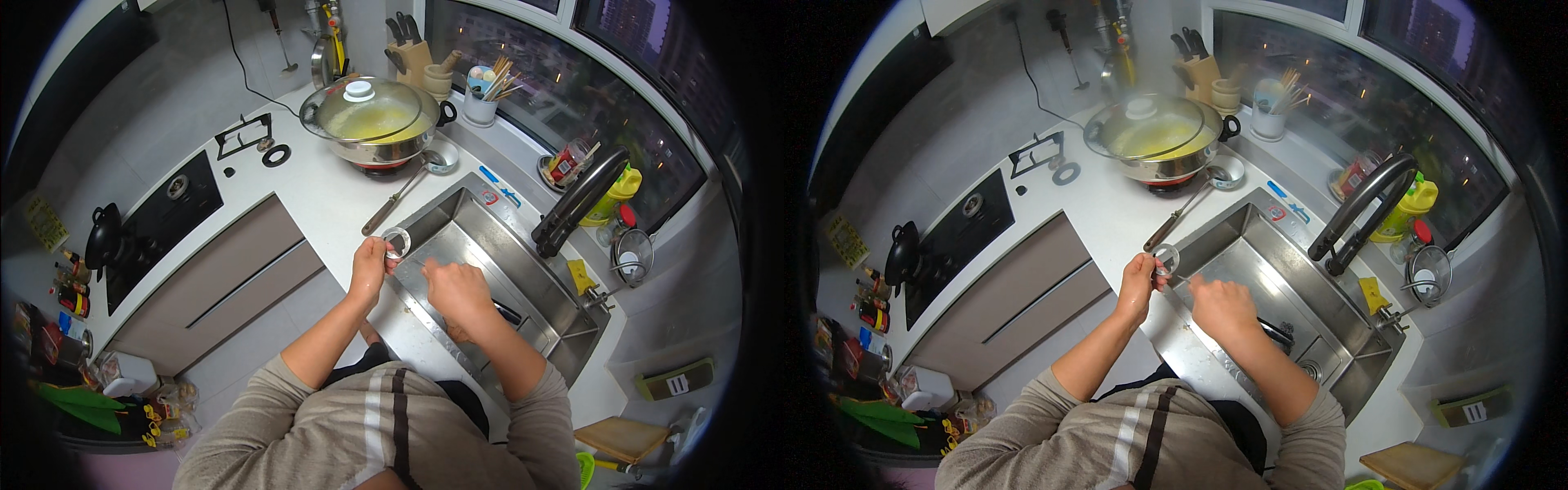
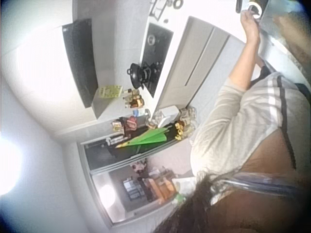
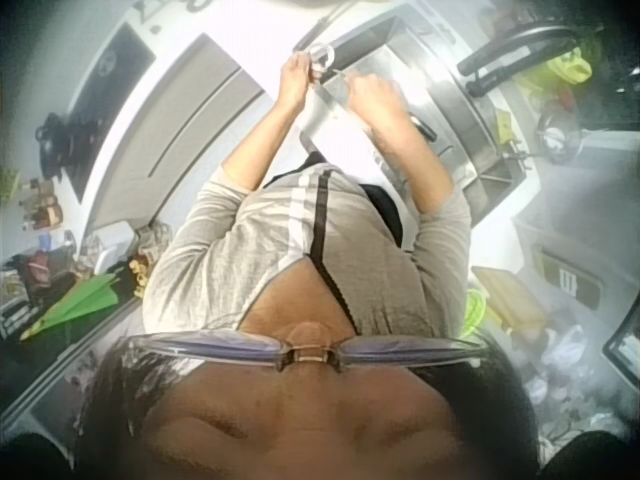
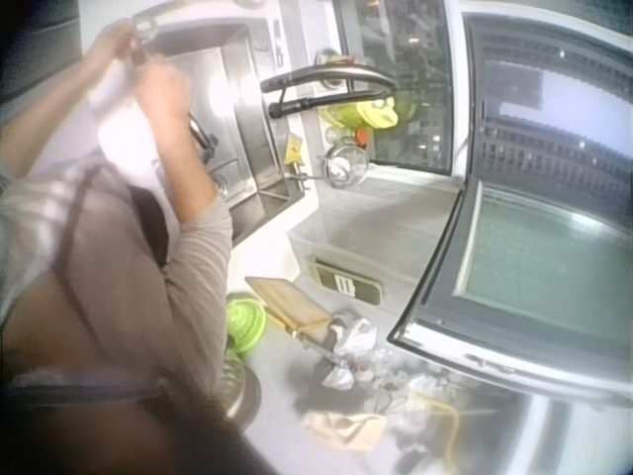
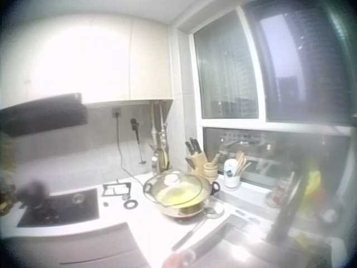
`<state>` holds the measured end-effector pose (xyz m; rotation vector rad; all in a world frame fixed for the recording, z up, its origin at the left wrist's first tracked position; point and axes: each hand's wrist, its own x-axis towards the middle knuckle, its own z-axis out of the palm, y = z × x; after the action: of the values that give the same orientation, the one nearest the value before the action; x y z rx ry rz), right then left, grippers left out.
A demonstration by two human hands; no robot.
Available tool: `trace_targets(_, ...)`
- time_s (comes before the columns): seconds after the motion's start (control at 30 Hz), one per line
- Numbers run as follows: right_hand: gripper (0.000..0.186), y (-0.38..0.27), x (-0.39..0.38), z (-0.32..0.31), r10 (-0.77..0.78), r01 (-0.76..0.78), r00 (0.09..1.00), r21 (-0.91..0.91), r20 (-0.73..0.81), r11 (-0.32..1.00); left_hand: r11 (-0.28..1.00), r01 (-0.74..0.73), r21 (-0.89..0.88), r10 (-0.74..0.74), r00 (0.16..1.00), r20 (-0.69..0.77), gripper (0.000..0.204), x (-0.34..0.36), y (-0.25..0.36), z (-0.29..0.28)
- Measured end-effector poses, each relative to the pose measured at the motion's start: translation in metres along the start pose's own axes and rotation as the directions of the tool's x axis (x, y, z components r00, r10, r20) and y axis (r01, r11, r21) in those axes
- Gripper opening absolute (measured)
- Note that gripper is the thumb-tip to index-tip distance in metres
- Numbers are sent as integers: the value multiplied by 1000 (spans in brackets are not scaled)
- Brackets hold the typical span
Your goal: The person scrubs a small ring under running water in the kitchen sink, then uses a toothbrush to clean the ring's surface. The ring is rinsed again and held in the hands.
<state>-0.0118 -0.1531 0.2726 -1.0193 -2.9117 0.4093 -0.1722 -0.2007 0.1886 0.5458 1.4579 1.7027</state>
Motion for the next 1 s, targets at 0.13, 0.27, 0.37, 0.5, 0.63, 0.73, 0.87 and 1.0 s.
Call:
trace_targets(0.13, 20, 1, 4, 12, 17, -13, 999, 94, -40, 995, 997, 31, -66, -30, 999, 14, 25, -7, 0, 5)
trace_targets(0.27, 20, 5, 8, 26, 68, -56, 996, 215, -49, 975, 998, 13, -69, -9, 998, 56, 24, -11, 1, 6)
trace_targets(0.37, 22, 9, 11, 37, 86, -49, 990, 307, -108, 950, 998, -18, -65, 23, 997, 79, 21, -14, 1, 7)
trace_targets(0.5, 17, 7, 12, 38, 157, -158, 985, 732, 70, 662, 998, -16, -57, 21, 996, 89, 17, -15, 1, 8)
trace_targets(0.63, 20, 8, 13, 45, 160, -190, 979, 830, 124, 524, 995, 0, -97, 11, 993, 116, 15, -17, 5, 9)
trace_targets(0.73, 22, 6, 11, 50, 182, -188, 976, 890, 121, 414, 996, -20, -87, 28, 995, 95, 16, -20, 10, 14)
trace_targets(0.87, 20, 9, 7, 49, 244, -124, 969, 934, 41, 336, 996, -37, -82, 44, 996, 78, 17, -18, 11, 13)
trace_targets(1.0, 20, 4, 6, 48, 229, -146, 971, 925, 66, 351, 996, -15, -88, 23, 996, 90, 16, -18, 6, 12)
